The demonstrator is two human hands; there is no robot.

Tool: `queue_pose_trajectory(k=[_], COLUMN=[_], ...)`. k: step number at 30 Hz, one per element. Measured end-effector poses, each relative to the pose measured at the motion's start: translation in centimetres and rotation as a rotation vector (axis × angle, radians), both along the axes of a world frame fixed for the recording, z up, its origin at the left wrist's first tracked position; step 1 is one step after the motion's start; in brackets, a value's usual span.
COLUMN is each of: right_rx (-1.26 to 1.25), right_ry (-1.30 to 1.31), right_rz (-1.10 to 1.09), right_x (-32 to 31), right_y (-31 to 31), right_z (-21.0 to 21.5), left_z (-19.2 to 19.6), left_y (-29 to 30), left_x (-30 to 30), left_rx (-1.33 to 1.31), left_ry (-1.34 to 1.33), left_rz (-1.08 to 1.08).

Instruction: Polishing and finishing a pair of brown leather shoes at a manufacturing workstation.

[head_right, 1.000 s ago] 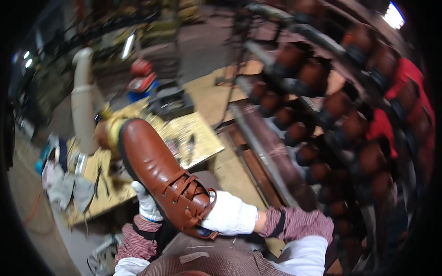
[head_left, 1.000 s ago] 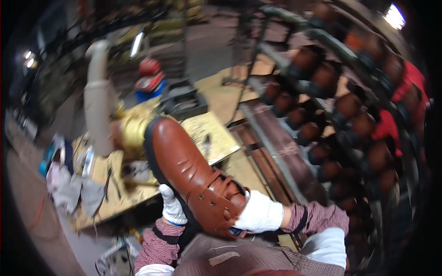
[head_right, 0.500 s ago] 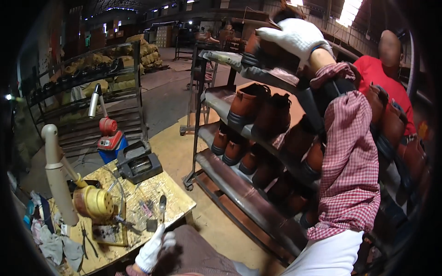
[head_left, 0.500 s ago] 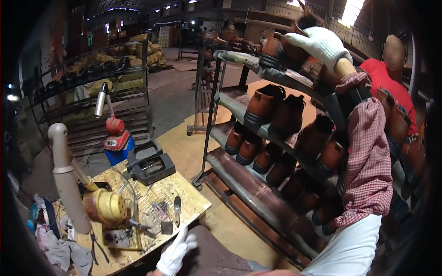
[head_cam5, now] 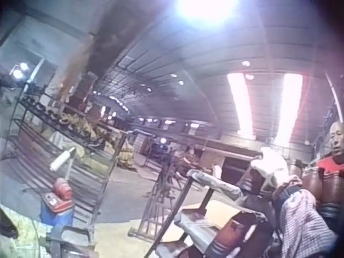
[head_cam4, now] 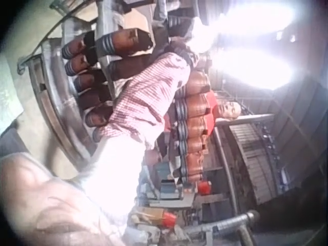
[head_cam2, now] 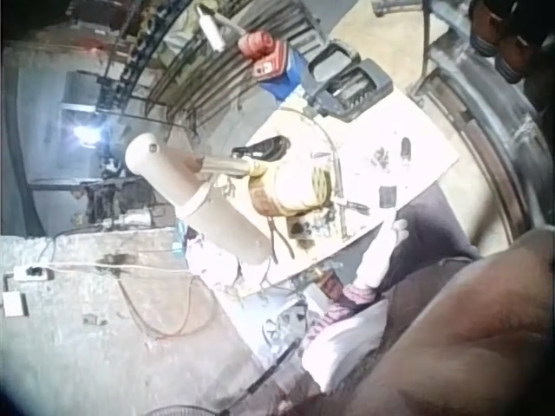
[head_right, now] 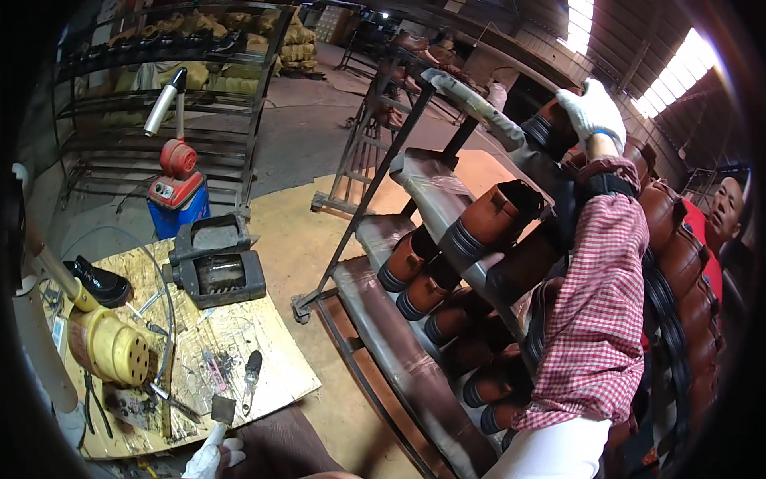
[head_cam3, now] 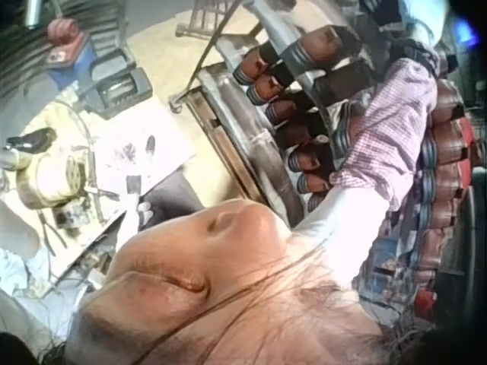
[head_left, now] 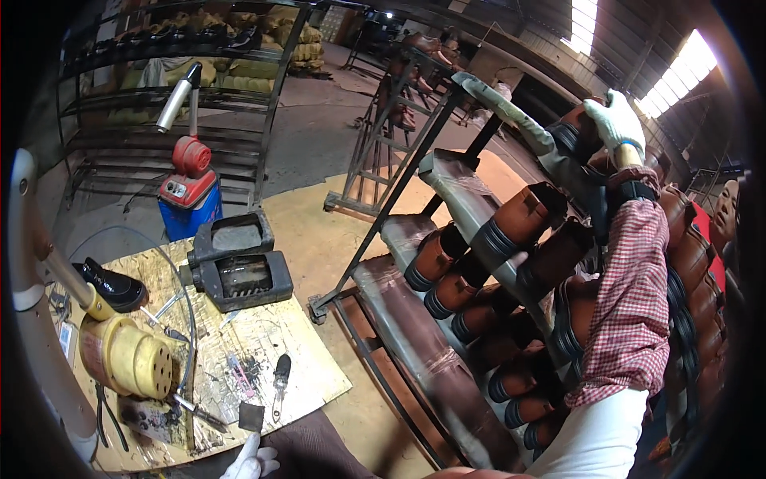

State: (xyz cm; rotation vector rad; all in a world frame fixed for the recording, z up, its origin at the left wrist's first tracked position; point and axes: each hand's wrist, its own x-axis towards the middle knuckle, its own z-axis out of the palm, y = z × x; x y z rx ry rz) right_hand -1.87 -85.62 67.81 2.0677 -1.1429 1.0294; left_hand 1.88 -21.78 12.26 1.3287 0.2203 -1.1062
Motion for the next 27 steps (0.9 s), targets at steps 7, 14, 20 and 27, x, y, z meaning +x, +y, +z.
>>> queue_pose_trajectory(k=[7, 14, 20, 27], right_rx=[-0.404, 0.226, 0.803, 0.995], right_ry=[0.051, 1.077, 0.590, 0.258], right_rz=[0.680, 1.579, 1.790, 1.401], right_x=[-3.0, -16.1, -15.1, -17.4], right_y=[17.1, 41.4, 43.0, 43.2], right_z=[-10.4, -25.5, -36.3, -43.3], left_z=[6.1, 4.4, -1.8, 0.1], left_y=[-6.3, -4.4, 8.3, 13.9], left_x=[-1.1, -6.3, -6.0, 1.1], left_rx=[-0.739, -1.067, -0.809, -0.936], left_ry=[-0.230, 0.125, 0.033, -0.141], left_rz=[-0.073, 0.319, 0.628, 0.721])
